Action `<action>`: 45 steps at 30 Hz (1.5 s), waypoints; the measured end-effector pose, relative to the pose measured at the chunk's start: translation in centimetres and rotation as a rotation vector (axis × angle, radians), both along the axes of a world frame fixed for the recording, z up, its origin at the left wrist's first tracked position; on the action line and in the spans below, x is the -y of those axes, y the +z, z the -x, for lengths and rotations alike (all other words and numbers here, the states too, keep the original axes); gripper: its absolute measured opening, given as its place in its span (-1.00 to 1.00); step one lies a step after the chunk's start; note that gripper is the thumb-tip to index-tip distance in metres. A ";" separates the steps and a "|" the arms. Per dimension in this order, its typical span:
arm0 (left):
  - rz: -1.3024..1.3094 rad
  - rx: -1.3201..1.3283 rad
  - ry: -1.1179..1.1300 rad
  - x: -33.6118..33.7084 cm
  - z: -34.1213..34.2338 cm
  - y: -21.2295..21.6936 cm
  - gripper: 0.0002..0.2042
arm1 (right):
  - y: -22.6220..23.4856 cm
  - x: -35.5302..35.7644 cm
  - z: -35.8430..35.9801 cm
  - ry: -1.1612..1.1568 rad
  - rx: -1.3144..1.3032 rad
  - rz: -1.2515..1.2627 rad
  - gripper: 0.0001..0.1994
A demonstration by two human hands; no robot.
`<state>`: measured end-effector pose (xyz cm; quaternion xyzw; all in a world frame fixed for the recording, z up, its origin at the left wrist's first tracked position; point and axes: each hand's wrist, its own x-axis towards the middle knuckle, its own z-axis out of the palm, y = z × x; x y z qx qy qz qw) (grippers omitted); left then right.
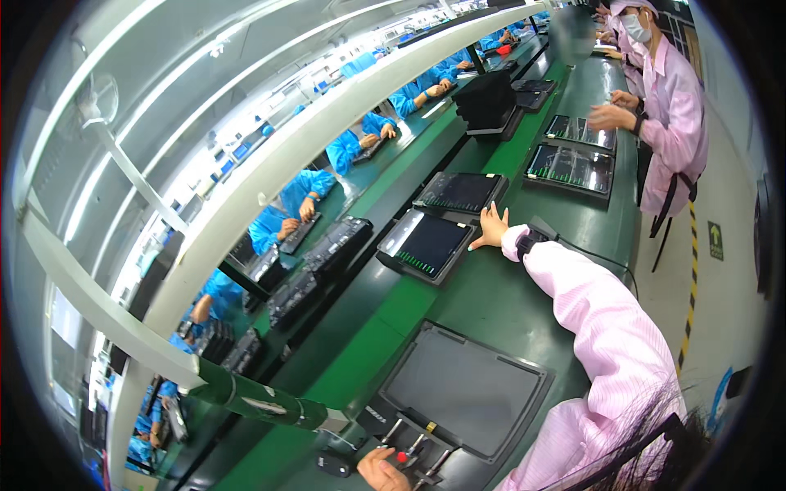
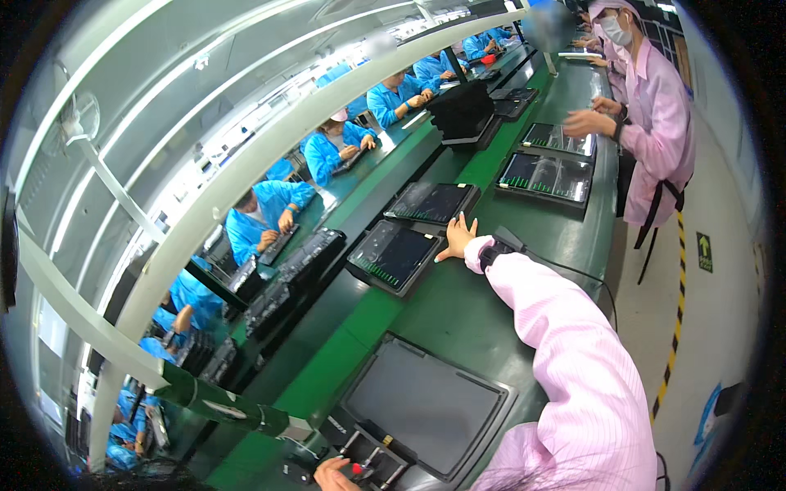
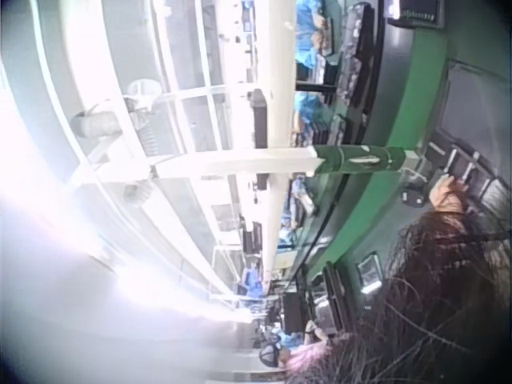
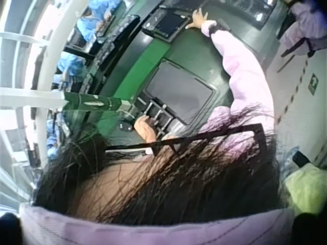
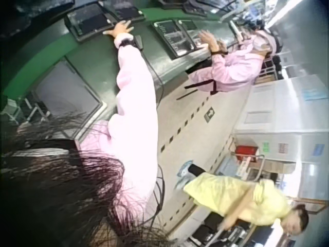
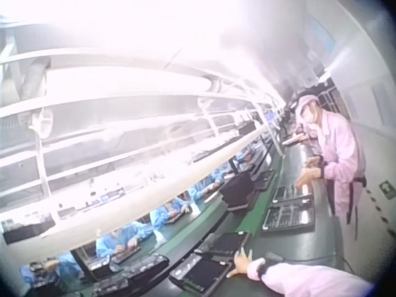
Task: Testing and quality control checking of tablet screens on an assembly line.
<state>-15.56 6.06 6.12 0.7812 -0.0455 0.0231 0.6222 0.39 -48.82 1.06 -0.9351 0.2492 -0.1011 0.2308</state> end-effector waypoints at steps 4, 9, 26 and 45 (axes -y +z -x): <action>-0.051 0.120 -0.034 -0.5 -0.8 2.2 -0.62 | 0.1 1.2 -1.8 -0.008 0.081 -0.139 0.16; -0.064 0.175 -0.123 -0.2 -3.0 2.0 -0.62 | 1.0 3.6 -0.1 -0.082 0.255 -0.010 -0.19; 0.006 0.432 -0.174 3.5 -9.8 -1.5 -0.63 | 2.0 27.6 16.5 -0.669 0.072 0.226 -0.63; -0.008 0.751 0.077 -1.8 -9.8 -5.0 -0.63 | 2.7 28.5 15.9 -0.474 -0.012 0.311 -0.16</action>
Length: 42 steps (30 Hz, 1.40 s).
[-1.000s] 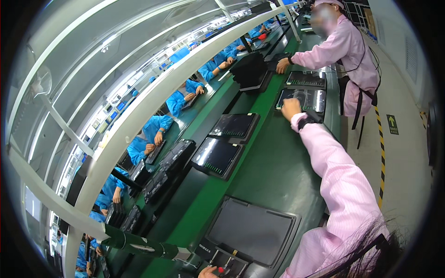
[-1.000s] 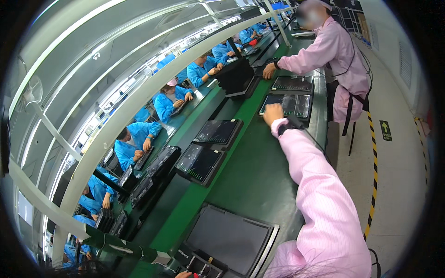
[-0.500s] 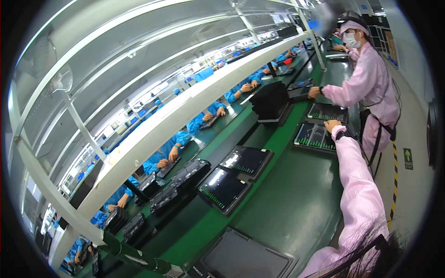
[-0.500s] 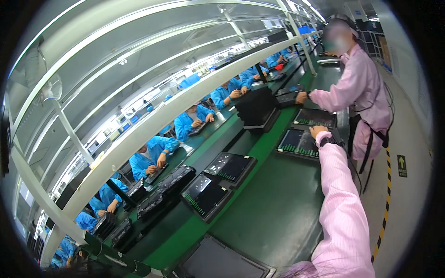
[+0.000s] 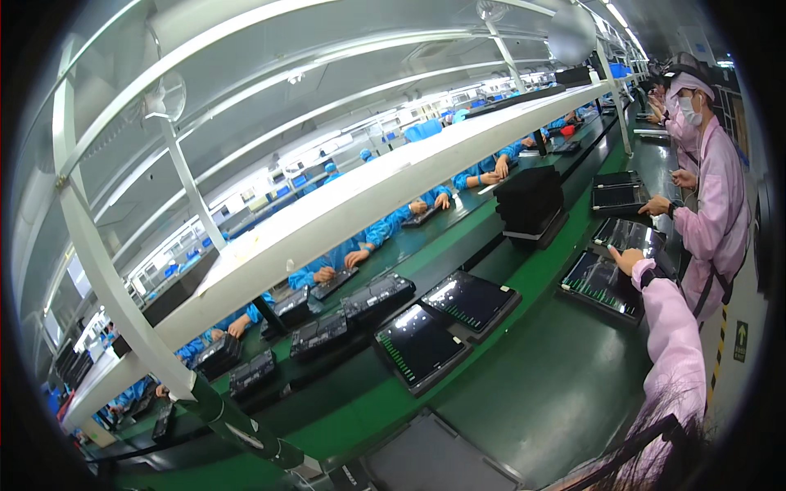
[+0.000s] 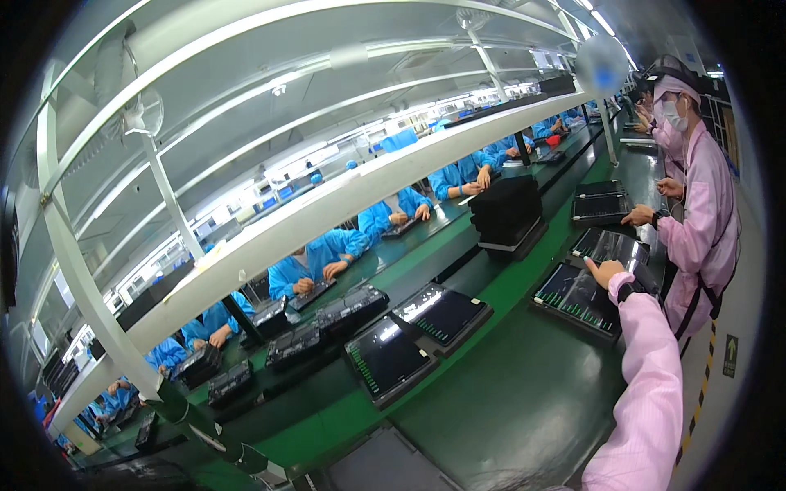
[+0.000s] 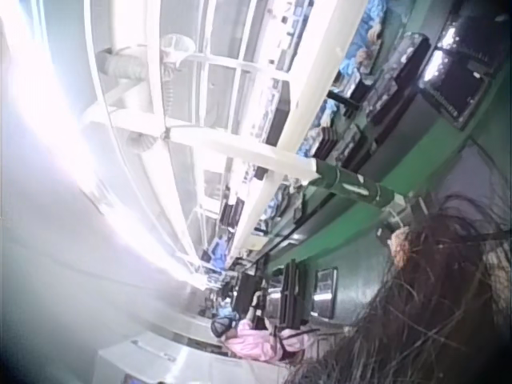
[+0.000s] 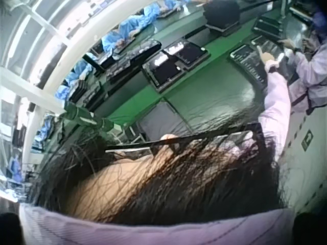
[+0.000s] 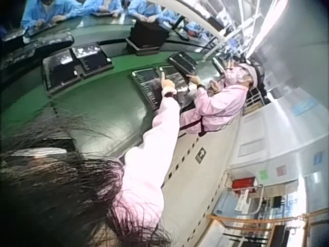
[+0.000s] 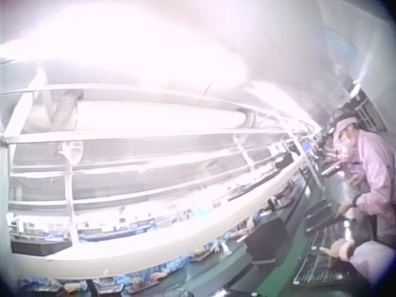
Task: Testing and quality control checking of tablet screens on an assembly line.
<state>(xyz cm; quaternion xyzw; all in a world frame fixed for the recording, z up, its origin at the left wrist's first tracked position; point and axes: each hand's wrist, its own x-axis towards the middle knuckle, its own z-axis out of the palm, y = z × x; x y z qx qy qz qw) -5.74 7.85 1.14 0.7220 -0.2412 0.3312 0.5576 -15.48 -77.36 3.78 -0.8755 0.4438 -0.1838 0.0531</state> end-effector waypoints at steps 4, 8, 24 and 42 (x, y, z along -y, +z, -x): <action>-0.023 -0.060 0.009 -1.9 3.1 -2.2 -0.64 | 2.1 -7.1 2.4 0.199 -0.124 -0.008 -0.16; -0.042 -0.130 -0.012 -2.8 8.0 -4.1 -0.64 | 2.4 -15.9 5.2 0.255 -0.129 -0.041 -0.21; -0.346 -0.230 0.310 1.9 12.0 4.5 -0.61 | 1.7 -39.5 11.0 0.487 0.549 -0.636 -0.50; -0.434 -0.232 0.293 1.6 12.3 5.6 -0.67 | 2.0 -39.5 9.4 0.304 0.989 -1.480 -0.40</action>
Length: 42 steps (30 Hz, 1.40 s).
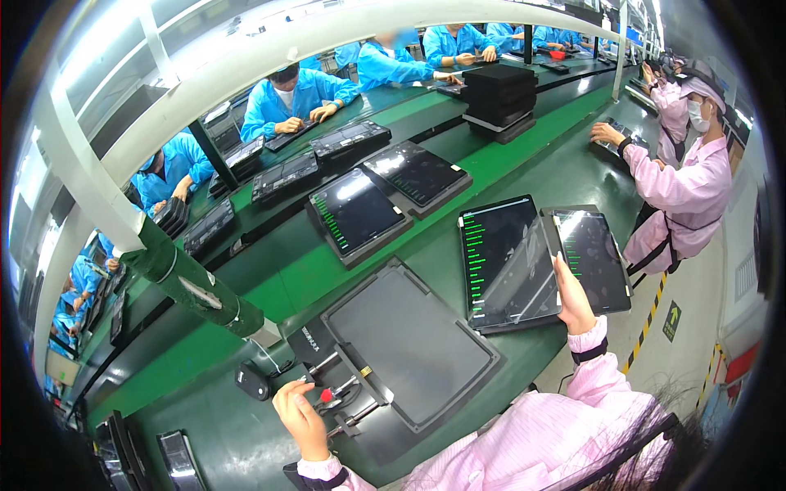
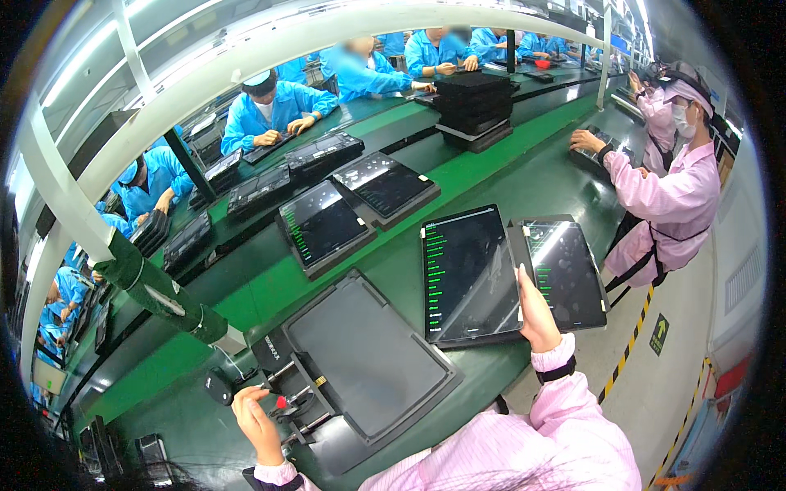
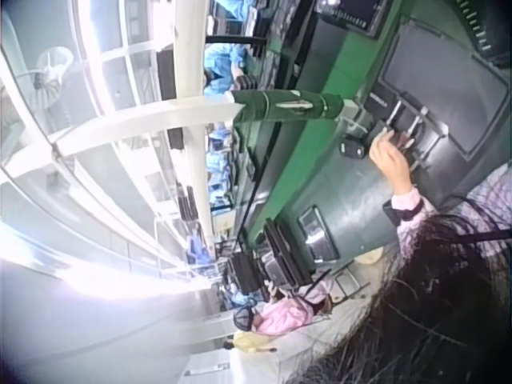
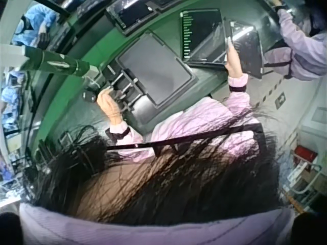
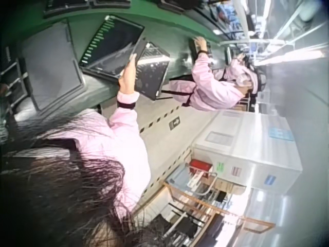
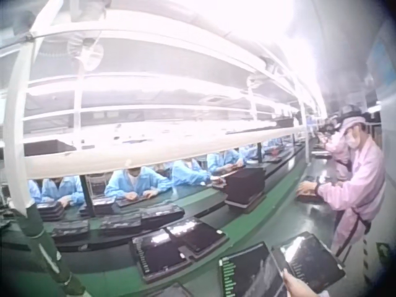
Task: Testing and quality control checking of tablet screens on an assembly line.
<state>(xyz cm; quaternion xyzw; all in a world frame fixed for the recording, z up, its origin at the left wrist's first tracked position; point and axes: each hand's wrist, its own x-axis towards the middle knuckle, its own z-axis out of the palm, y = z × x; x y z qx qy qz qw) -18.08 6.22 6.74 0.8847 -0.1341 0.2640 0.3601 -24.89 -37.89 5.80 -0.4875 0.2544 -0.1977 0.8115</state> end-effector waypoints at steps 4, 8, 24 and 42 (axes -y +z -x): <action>-0.039 0.044 -0.012 -0.5 0.2 0.1 -0.68 | 0.9 -1.6 -1.0 -0.094 -0.151 -0.104 -0.50; 0.004 0.081 -0.034 0.0 0.4 0.8 -0.70 | 0.3 -0.7 -0.4 0.052 -0.091 -0.018 -0.54; -0.035 -0.042 -0.638 10.6 3.7 5.2 -0.94 | 3.4 -7.7 0.0 0.243 0.422 0.028 -0.31; 0.674 -0.934 -0.922 11.4 3.8 -1.6 -0.61 | 2.5 -11.5 0.5 0.447 0.499 -0.578 -0.17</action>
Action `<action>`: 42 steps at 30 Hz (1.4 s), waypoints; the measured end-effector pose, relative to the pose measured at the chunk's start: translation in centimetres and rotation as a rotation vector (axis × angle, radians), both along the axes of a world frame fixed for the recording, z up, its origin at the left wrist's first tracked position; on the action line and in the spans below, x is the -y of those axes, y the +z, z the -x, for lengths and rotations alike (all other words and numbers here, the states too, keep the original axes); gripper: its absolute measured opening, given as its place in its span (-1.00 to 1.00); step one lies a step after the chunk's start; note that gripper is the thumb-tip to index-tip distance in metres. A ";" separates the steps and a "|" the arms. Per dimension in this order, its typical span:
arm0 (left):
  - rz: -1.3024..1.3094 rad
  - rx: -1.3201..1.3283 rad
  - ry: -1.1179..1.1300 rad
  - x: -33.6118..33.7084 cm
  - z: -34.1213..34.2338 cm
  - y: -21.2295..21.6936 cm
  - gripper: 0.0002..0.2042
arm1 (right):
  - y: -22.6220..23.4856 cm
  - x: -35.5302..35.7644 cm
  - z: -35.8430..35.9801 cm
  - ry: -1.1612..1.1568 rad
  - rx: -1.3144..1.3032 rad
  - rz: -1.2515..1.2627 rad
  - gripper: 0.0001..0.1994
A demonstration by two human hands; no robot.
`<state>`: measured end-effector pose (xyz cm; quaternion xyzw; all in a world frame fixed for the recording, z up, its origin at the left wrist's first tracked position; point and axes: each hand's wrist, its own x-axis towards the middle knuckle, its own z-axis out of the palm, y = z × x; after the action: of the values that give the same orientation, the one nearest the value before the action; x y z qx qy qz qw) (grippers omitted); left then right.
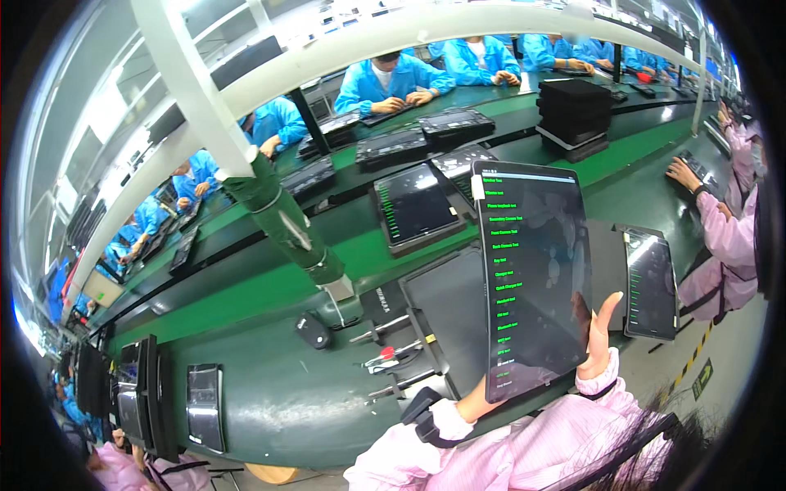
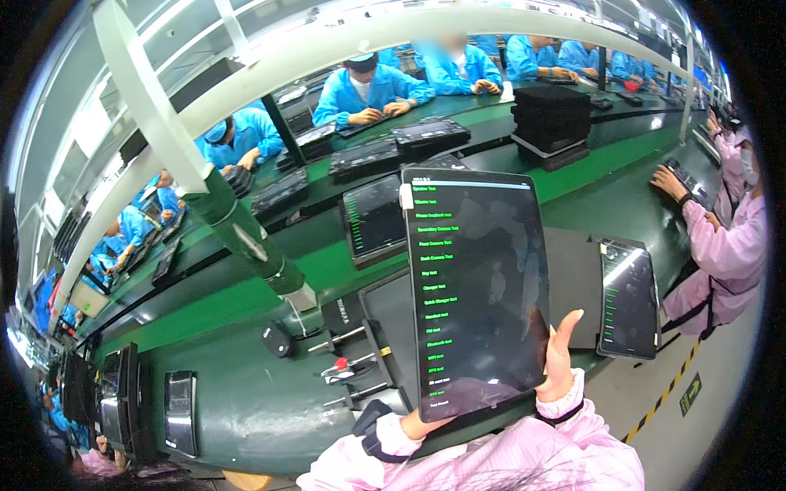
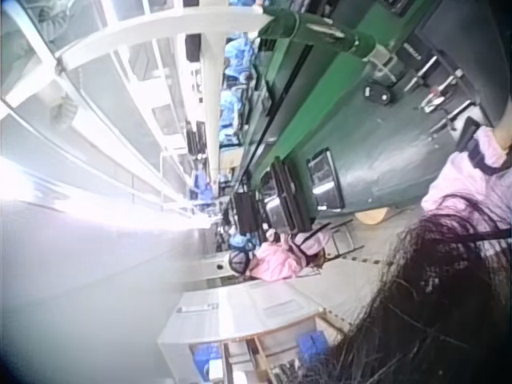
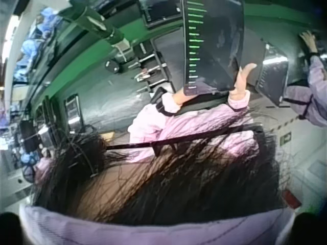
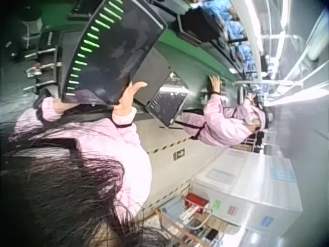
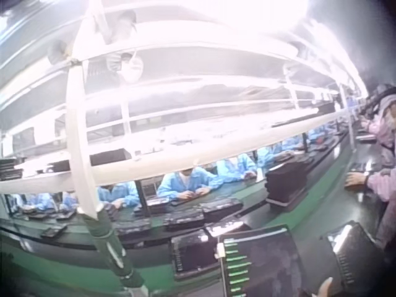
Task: Testing and quality control checking of tablet screens on an assembly line.
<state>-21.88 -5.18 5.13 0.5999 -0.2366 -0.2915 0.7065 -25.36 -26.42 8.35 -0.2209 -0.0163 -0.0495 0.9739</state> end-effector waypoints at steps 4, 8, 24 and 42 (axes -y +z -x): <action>0.025 0.052 0.024 0.6 -0.3 -1.4 -0.60 | -0.7 -0.1 -0.5 0.097 0.081 -0.010 -0.23; 0.067 0.042 0.010 1.5 0.5 -1.5 -0.59 | -0.1 -0.1 -0.4 0.097 -0.021 0.051 -0.28; -1.001 1.220 0.807 -13.1 -4.9 3.0 -0.66 | -0.3 1.8 -3.1 0.328 -0.500 0.660 -0.43; -0.757 0.856 0.979 -15.5 -4.4 1.7 -0.70 | -2.5 -1.4 -5.4 -0.100 -0.287 1.630 -0.51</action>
<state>-17.50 10.34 6.79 0.8993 -0.0804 0.2535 0.3473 -19.92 -25.06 5.81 -0.8623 0.0871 -0.0367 0.4976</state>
